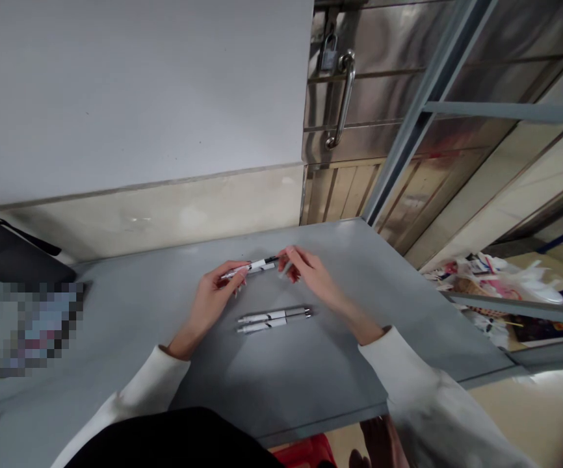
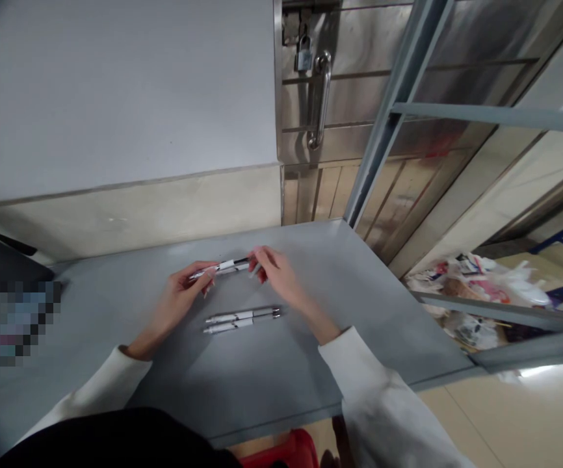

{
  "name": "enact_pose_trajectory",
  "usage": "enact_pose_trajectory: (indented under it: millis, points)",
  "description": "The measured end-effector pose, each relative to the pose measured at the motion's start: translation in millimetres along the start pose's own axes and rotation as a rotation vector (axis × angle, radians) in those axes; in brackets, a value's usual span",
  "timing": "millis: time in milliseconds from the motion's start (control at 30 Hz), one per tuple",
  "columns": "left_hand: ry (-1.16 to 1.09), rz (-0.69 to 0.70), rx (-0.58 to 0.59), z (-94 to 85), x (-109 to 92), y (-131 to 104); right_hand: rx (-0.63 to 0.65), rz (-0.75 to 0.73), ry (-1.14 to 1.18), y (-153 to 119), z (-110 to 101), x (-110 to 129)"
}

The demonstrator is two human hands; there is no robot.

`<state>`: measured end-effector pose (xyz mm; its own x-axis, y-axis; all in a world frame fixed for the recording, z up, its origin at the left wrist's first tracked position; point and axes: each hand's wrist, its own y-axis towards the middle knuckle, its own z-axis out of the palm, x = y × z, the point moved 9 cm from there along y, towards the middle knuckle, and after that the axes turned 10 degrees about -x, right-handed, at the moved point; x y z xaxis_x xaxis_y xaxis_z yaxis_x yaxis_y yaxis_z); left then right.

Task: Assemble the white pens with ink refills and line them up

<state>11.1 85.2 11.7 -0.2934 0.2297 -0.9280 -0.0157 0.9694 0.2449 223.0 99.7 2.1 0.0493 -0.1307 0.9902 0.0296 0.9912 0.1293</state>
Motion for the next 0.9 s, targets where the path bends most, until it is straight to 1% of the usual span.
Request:
enact_pose_trajectory:
  millis: [67, 133, 233, 333, 400, 500, 700, 900]
  points:
    - [0.001, -0.003, -0.010, -1.7, 0.1, 0.2, -0.051, 0.060, 0.042, 3.1, -7.7, -7.3]
    - [0.001, -0.005, -0.019, -3.1, 0.6, 0.5, -0.119, 0.072, 0.071, 5.7, -18.7, -9.5]
    - [-0.008, -0.001, -0.030, -4.6, 1.3, 1.3, -0.183, -0.009, 0.075, 7.3, -32.0, -1.2]
    - [-0.023, -0.001, -0.037, -4.9, 2.5, 2.2, -0.247, -0.115, -0.062, 5.5, -41.2, 10.6]
    - [-0.028, -0.007, -0.044, -5.1, 3.0, 2.5, -0.276, -0.160, -0.134, 4.3, -43.9, 15.9]
    - [-0.015, -0.019, -0.049, -5.2, 2.1, 2.1, -0.263, -0.179, -0.102, 4.5, -43.1, 17.8]
    - [-0.026, -0.019, -0.045, -4.7, -2.8, 0.8, -0.249, -0.157, -0.067, 6.0, -41.2, 15.7]
    - [-0.016, -0.011, -0.040, -4.0, -0.9, 0.9, -0.219, -0.136, -0.038, 5.0, -37.2, 14.7]
